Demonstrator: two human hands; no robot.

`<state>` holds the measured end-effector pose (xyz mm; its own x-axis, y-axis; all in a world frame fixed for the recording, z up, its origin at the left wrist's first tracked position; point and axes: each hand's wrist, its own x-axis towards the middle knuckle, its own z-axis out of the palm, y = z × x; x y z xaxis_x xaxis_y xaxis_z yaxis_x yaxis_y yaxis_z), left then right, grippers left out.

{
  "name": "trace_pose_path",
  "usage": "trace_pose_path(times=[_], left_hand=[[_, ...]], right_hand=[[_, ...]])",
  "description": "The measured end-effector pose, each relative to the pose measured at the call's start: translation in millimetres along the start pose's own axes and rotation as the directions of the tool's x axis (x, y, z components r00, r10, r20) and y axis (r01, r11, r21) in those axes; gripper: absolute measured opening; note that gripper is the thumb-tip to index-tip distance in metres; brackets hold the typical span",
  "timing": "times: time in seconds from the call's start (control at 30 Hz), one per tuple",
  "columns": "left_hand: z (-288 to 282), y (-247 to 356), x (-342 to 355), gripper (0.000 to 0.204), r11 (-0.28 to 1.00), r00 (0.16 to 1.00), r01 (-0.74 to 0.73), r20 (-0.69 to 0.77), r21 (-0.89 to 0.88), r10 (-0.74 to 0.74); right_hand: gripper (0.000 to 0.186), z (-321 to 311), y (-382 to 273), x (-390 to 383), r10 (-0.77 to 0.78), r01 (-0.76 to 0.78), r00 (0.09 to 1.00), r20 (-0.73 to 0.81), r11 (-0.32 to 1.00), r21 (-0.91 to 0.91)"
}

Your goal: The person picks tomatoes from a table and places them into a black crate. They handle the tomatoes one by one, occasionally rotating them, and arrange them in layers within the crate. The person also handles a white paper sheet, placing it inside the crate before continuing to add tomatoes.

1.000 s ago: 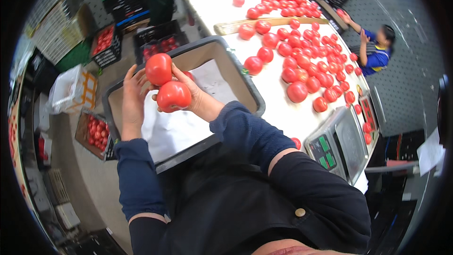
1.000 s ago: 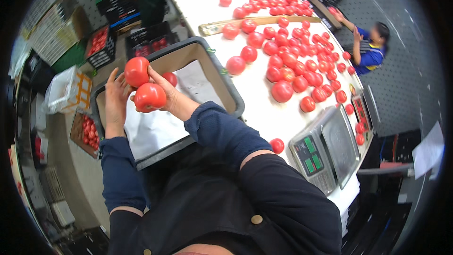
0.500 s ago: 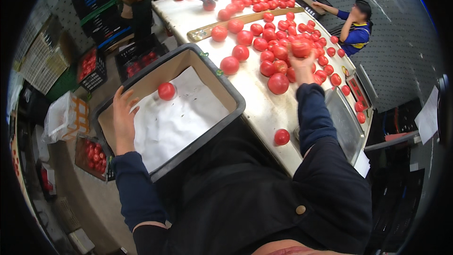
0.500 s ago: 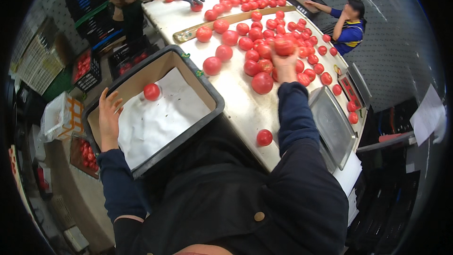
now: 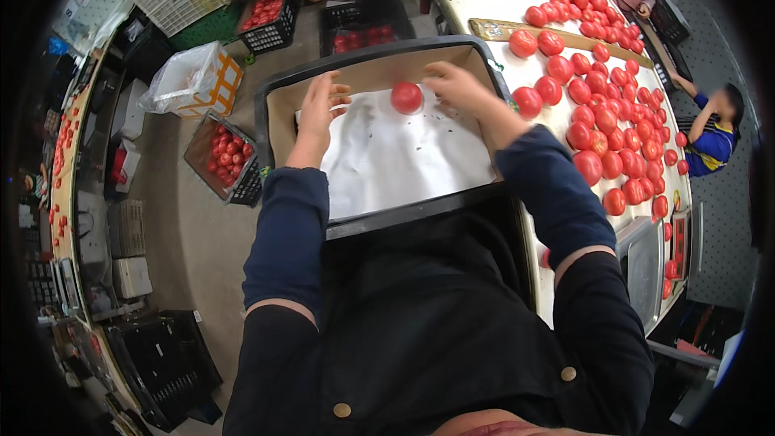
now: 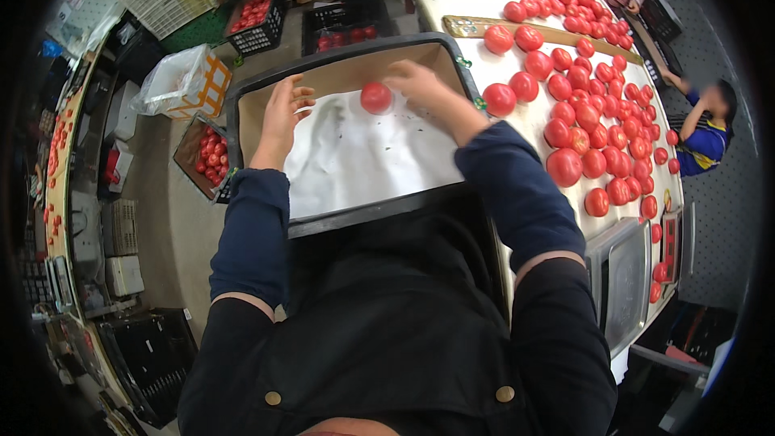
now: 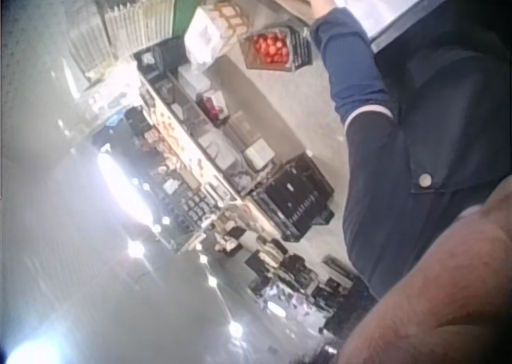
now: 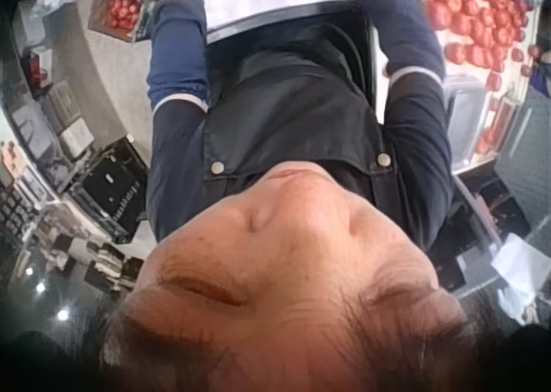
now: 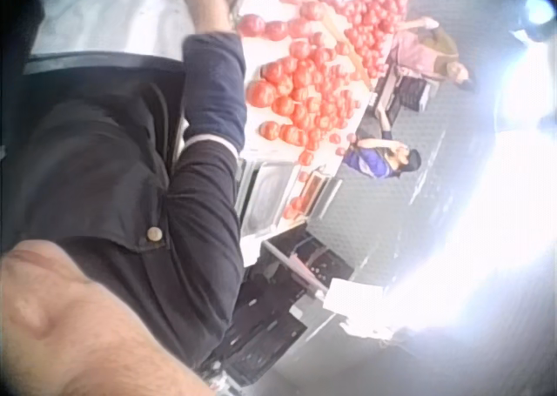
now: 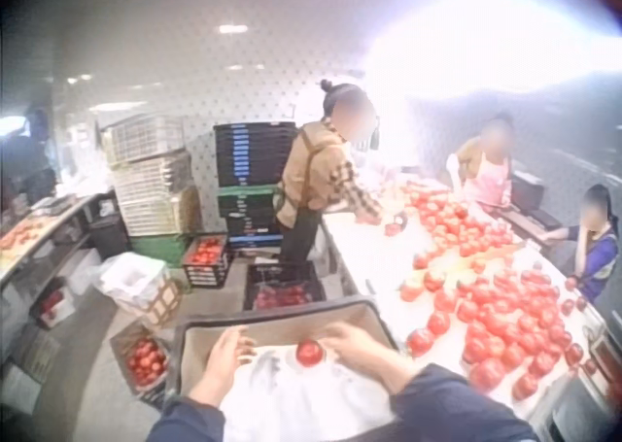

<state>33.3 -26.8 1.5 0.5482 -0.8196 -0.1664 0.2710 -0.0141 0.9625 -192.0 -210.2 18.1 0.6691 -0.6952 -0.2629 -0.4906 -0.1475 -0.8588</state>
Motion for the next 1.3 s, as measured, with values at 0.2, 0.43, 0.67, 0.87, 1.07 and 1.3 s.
trace_pose_path(times=[0.2, 0.43, 0.67, 0.87, 1.07, 1.3], left_hand=[[1, 4, 2, 0.041, 1.0, 1.0, 0.0, 0.011, 0.012, 0.0], [-2, 1, 4, 0.035, 0.999, 0.997, 0.032, -0.07, -0.02, -0.034], [17, 4, -9, 0.045, 0.992, 0.962, -0.052, 0.273, 0.116, 0.019], [32, 11, -27, 0.074, 0.924, 0.804, -0.253, 0.593, 0.287, 0.036], [40, 5, -37, 0.086, 0.883, 0.811, -0.325, 0.581, 0.339, 0.076], [35, -7, -25, 0.081, 0.698, 0.836, -0.475, 0.522, 0.536, 0.168]], right_hand=[[0.049, 94, 55, 55, -0.421, 0.241, 0.906, -0.037, 0.585, -0.774], [0.054, 65, 15, 31, 0.14, -0.344, 0.931, 0.337, 0.646, 0.682], [0.064, 61, -32, -46, -0.025, -0.365, 0.922, 0.388, 0.284, 0.886], [0.056, 69, -23, -45, 0.041, -0.427, 0.9, 0.433, 0.271, 0.863], [0.045, 74, 2, -32, 0.007, -0.491, 0.851, 0.525, 0.365, 0.791], [0.06, 74, -9, -33, 0.096, -0.271, 0.956, 0.278, 0.658, 0.703]])
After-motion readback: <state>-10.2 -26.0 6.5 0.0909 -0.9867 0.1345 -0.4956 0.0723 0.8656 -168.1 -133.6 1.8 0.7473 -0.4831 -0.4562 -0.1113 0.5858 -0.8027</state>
